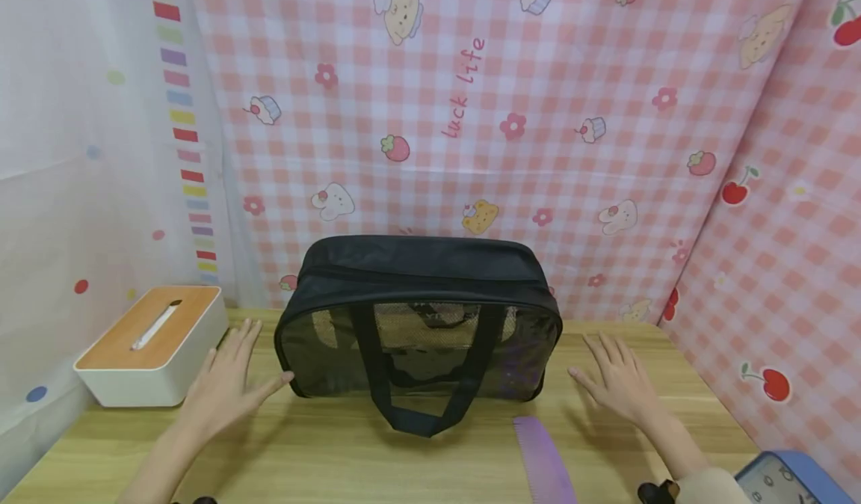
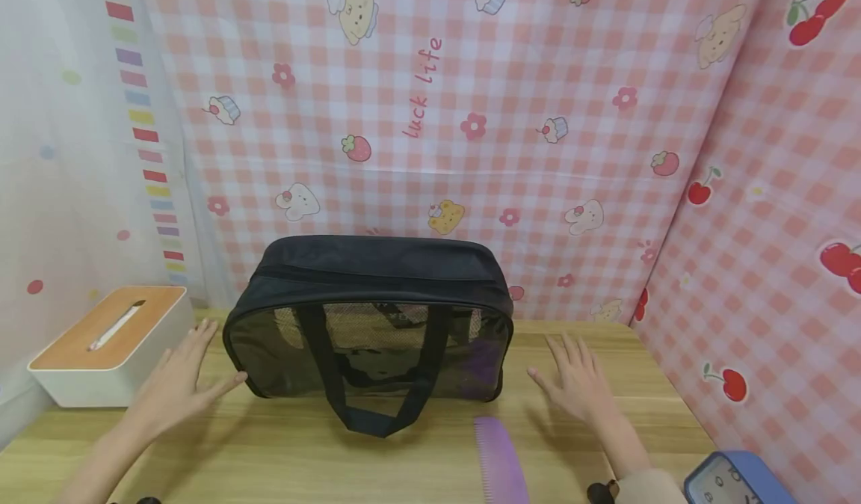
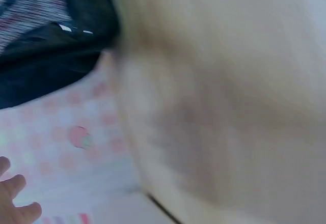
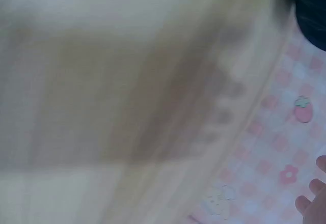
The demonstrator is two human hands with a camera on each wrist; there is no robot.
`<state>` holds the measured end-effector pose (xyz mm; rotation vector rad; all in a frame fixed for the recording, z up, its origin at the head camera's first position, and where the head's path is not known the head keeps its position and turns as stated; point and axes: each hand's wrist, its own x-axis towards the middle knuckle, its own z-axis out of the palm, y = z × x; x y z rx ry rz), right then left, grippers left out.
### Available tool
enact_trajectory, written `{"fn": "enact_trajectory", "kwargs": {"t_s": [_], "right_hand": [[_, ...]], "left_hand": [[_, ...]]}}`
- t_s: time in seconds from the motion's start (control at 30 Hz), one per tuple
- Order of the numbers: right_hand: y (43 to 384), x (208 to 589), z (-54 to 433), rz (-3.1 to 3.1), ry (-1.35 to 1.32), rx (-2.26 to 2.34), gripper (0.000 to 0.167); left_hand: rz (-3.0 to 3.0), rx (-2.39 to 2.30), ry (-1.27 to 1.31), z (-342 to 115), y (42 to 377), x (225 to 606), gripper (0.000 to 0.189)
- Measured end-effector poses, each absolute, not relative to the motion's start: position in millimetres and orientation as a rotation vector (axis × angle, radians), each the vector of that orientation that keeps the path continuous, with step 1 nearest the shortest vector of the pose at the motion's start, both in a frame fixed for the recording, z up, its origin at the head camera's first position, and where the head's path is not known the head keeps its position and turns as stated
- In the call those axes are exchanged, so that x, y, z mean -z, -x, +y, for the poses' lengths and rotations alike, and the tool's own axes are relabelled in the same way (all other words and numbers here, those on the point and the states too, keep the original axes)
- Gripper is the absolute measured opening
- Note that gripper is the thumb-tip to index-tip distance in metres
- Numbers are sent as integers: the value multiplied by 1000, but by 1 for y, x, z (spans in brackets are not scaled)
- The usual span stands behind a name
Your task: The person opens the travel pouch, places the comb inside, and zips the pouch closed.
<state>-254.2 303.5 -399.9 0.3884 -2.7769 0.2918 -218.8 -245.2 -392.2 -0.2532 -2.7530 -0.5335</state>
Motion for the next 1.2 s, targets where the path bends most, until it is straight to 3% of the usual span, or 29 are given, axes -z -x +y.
{"fn": "enact_trajectory", "kwargs": {"t_s": [0.2, 0.5, 0.8, 1.03, 1.2], "right_hand": [[269, 378, 284, -2700, -371, -540, 45], [288, 354, 256, -2643, -290, -959, 27], [288, 356, 248, -2705, -118, -1389, 39], [284, 363, 250, -2789, -133, -1554, 58], [284, 357, 252, -2751, -93, -1583, 45]], "left_hand": [[-2436, 608, 379, -223, 220, 363, 86], [-1944, 556, 442, -178, 212, 338, 40], [-1947, 588, 408, -174, 215, 341, 32], [-1947, 592, 394, -174, 216, 344, 33], [-1936, 593, 391, -175, 216, 344, 33]]}}
